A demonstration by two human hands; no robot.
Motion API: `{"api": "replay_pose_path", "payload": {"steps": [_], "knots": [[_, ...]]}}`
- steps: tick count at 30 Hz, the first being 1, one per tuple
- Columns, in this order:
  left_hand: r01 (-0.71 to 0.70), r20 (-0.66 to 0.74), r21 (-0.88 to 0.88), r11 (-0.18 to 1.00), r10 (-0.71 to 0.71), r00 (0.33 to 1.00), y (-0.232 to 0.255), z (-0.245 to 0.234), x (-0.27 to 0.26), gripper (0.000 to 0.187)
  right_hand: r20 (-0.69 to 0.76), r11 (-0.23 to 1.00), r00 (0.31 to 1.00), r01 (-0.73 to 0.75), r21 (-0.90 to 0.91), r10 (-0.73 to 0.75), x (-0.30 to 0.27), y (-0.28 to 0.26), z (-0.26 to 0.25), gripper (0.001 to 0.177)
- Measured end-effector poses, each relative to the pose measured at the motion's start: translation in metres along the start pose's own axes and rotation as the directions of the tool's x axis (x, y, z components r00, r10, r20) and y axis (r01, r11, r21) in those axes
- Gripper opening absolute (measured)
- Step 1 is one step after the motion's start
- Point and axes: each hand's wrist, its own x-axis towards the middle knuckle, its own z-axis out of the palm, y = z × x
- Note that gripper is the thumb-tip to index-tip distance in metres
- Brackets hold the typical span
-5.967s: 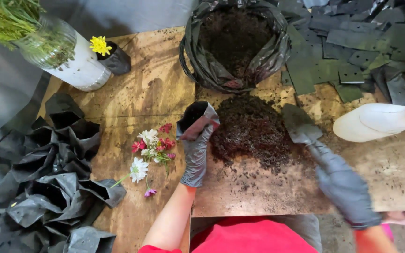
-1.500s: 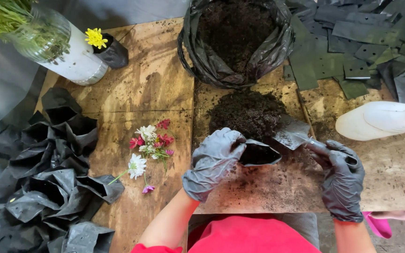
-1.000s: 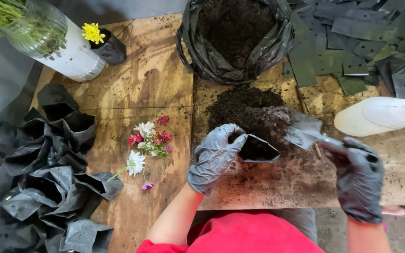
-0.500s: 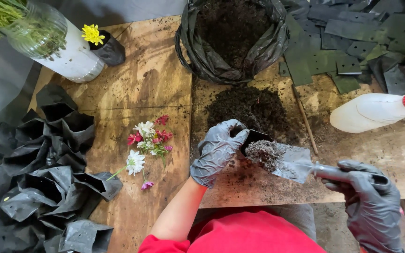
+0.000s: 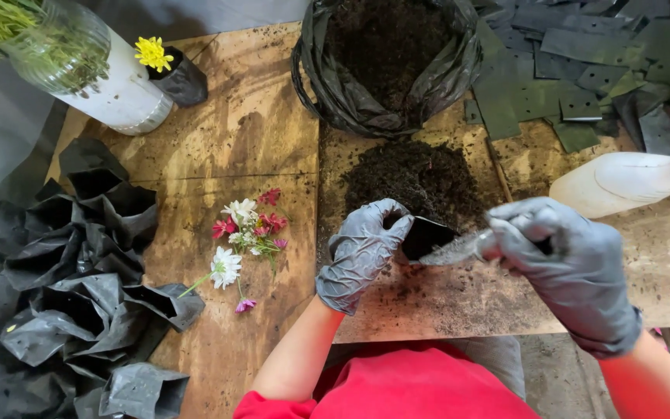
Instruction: Filling small plastic pots with soil using a trowel and planting flowers.
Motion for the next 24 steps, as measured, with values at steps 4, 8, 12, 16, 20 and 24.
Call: {"api": "replay_pose_path", "payload": {"steps": [4, 8, 12, 16, 20, 24], "knots": [[0.013, 0.023, -0.015, 1.000, -0.013, 1.000, -0.002, -0.002, -0.001, 0.014, -0.026, 0.996, 0.996, 0.088, 0.009, -0.088, 0.003, 0.010, 0.002, 0.025], [-0.261, -0.070, 0.073, 0.963, 0.266, 0.961, 0.012, -0.012, -0.019, 0.032, -0.090, 0.991, 0.988, 0.128, 0.047, -0.123, -0.001, 0.028, -0.026, 0.026], [-0.539, 0.082, 0.469, 0.700, 0.573, 0.816, 0.027, -0.017, -0.032, 0.055, -0.375, 0.629, 0.531, -0.746, 0.220, 0.760, -0.001, 0.058, -0.058, 0.052], [-0.517, 0.041, 0.462, 0.721, 0.565, 0.824, 0.001, -0.004, -0.041, 0.045, -0.484, 0.798, 0.642, -0.543, 0.260, 0.595, -0.020, 0.075, -0.043, 0.031], [-0.484, -0.047, 0.433, 0.761, 0.555, 0.831, -0.031, -0.005, -0.047, 0.026, -0.408, 0.955, 0.894, -0.065, 0.289, 0.185, -0.040, 0.127, -0.035, 0.019], [-0.441, -0.136, 0.403, 0.802, 0.529, 0.837, -0.068, -0.009, -0.069, 0.025, -0.234, 0.870, 0.942, -0.102, 0.482, 0.240, -0.045, 0.164, -0.019, 0.029]]}}
